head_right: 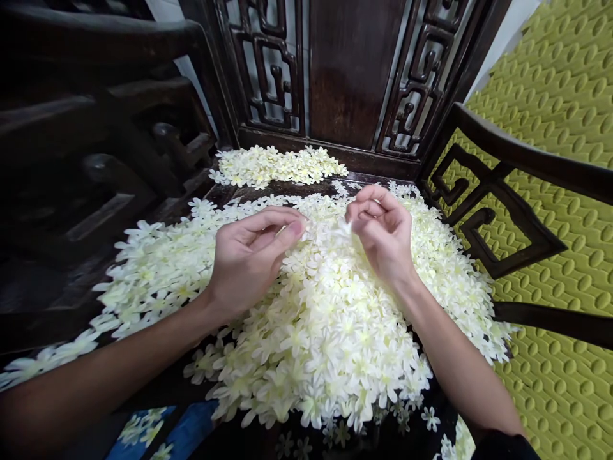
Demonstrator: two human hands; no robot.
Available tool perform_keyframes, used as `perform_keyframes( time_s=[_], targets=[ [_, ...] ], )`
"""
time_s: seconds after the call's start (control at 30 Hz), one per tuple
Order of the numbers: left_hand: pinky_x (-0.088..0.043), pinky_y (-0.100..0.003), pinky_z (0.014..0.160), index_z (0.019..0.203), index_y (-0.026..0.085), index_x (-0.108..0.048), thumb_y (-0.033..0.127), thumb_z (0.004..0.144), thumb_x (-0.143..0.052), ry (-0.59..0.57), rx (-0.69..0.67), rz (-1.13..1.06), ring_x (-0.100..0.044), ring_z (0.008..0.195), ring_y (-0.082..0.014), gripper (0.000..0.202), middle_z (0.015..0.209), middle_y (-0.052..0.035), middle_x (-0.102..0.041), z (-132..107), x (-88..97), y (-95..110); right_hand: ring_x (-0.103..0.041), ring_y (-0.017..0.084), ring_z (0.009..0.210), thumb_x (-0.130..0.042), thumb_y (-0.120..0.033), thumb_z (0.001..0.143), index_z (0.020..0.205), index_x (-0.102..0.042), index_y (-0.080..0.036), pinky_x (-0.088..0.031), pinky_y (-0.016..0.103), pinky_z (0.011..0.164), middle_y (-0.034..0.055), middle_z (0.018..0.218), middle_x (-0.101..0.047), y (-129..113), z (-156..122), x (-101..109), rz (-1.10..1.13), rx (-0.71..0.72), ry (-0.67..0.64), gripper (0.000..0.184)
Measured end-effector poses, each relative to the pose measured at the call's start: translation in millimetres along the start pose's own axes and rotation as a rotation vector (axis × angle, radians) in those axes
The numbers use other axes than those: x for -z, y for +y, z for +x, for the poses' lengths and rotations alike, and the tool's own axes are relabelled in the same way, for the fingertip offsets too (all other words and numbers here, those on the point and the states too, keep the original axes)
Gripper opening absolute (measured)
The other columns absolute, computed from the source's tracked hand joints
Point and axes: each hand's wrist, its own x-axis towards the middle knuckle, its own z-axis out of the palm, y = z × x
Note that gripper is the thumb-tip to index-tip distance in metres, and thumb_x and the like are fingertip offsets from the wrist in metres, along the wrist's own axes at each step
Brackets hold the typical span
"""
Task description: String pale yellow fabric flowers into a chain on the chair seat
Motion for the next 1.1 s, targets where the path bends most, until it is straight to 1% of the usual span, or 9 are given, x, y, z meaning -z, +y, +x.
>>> perform_keyframes(
  time_s=[0.1, 0.23, 0.3, 0.5, 0.7, 0.83, 0.9, 1.0, 1.1],
  targets=[
    [-0.057, -0.028, 0.079, 0.082, 0.02, -0.076, 0.03, 0.084, -0.074, 0.015, 0.01, -0.003, -0.067, 0.09, -0.0174, 0.01, 0.099, -0.0069, -0.072, 0, 0.2, 0, -0.057, 0.012, 0.061, -0.073, -0.017, 0.069, 0.085, -0.069, -0.022, -0.055, 0.028, 0.061, -0.0024, 0.068, -0.063, -2, 2, 2, 0.024, 0.035, -0.015, 0.017],
    [-0.056, -0.029, 0.084, 0.082, 0.02, -0.075, 0.028, 0.084, -0.074, -0.01, -0.005, -0.014, -0.067, 0.093, -0.0175, 0.009, 0.097, -0.0057, -0.072, 0, -1.0, 1, -0.069, 0.013, 0.075, -0.08, -0.008, 0.071, 0.095, -0.071, -0.021, -0.058, 0.027, 0.071, 0.0008, 0.084, -0.075, 3, -4, -4, -0.044, 0.092, -0.134, 0.028],
    [-0.056, -0.029, 0.085, 0.082, 0.019, -0.075, 0.027, 0.084, -0.074, -0.022, -0.013, -0.02, -0.067, 0.094, -0.0172, 0.009, 0.097, -0.0054, -0.072, 0, -1.4, 1, -0.072, 0.014, 0.079, -0.083, -0.009, 0.072, 0.098, -0.071, -0.021, -0.059, 0.026, 0.072, 0.0016, 0.089, -0.078, 5, -8, -7, -0.067, 0.108, -0.161, 0.031],
    [-0.056, -0.029, 0.085, 0.081, 0.02, -0.075, 0.027, 0.084, -0.074, -0.019, -0.015, -0.025, -0.067, 0.094, -0.0171, 0.008, 0.097, -0.0052, -0.072, 0, -1.6, 0, -0.074, 0.015, 0.077, -0.089, -0.019, 0.069, 0.095, -0.068, -0.022, -0.061, 0.028, 0.072, 0.0008, 0.087, -0.079, 4, -10, -9, -0.132, 0.068, -0.097, 0.034],
    [-0.056, -0.029, 0.086, 0.082, 0.02, -0.076, 0.026, 0.083, -0.074, -0.027, -0.022, -0.033, -0.067, 0.094, -0.0169, 0.006, 0.097, -0.005, -0.072, 0, -2.1, 0, -0.074, 0.015, 0.075, -0.091, -0.016, 0.066, 0.094, -0.07, -0.021, -0.059, 0.026, 0.07, 0.0019, 0.086, -0.079, 6, -10, -9, -0.116, 0.054, -0.096, 0.036],
    [-0.057, -0.031, 0.084, 0.081, 0.02, -0.075, 0.029, 0.083, -0.074, -0.005, -0.003, -0.009, -0.067, 0.094, -0.0185, 0.009, 0.098, -0.0062, -0.072, 0, -0.3, -1, -0.067, 0.014, 0.068, -0.088, -0.014, 0.063, 0.091, -0.07, -0.022, -0.056, 0.027, 0.062, 0.0003, 0.081, -0.074, 2, -5, -4, -0.091, -0.01, -0.045, 0.034],
    [-0.057, -0.032, 0.084, 0.082, 0.021, -0.075, 0.028, 0.084, -0.073, -0.004, 0.027, -0.019, -0.067, 0.092, -0.0189, 0.008, 0.097, -0.0061, -0.073, 1, 2.1, 0, -0.057, 0.013, 0.061, -0.083, -0.018, 0.065, 0.084, -0.068, -0.023, -0.051, 0.027, 0.055, -0.0021, 0.071, -0.066, -2, 0, 1, -0.022, -0.032, 0.002, 0.025],
    [-0.055, -0.037, 0.093, 0.063, 0.021, -0.069, 0.025, 0.09, -0.062, -0.034, 0.036, -0.127, -0.067, 0.092, -0.0195, 0.028, 0.087, -0.0048, -0.072, 2, 5.8, 0, -0.038, 0.012, 0.05, -0.07, -0.03, 0.073, 0.079, -0.065, -0.023, -0.041, 0.028, 0.049, -0.0053, 0.056, -0.044, -7, 7, 10, 0.07, -0.001, 0.052, 0.01],
    [-0.051, -0.04, 0.099, 0.044, 0.021, -0.056, 0.022, 0.091, -0.058, -0.039, 0.026, -0.245, -0.066, 0.092, -0.0198, 0.047, 0.072, -0.0044, -0.067, 2, 7.4, 2, -0.031, 0.011, 0.048, -0.067, -0.027, 0.078, 0.072, -0.062, -0.022, -0.036, 0.027, 0.05, -0.0061, 0.052, -0.038, -7, 13, 19, -0.012, 0.033, 0.137, 0.01]
  ],
)
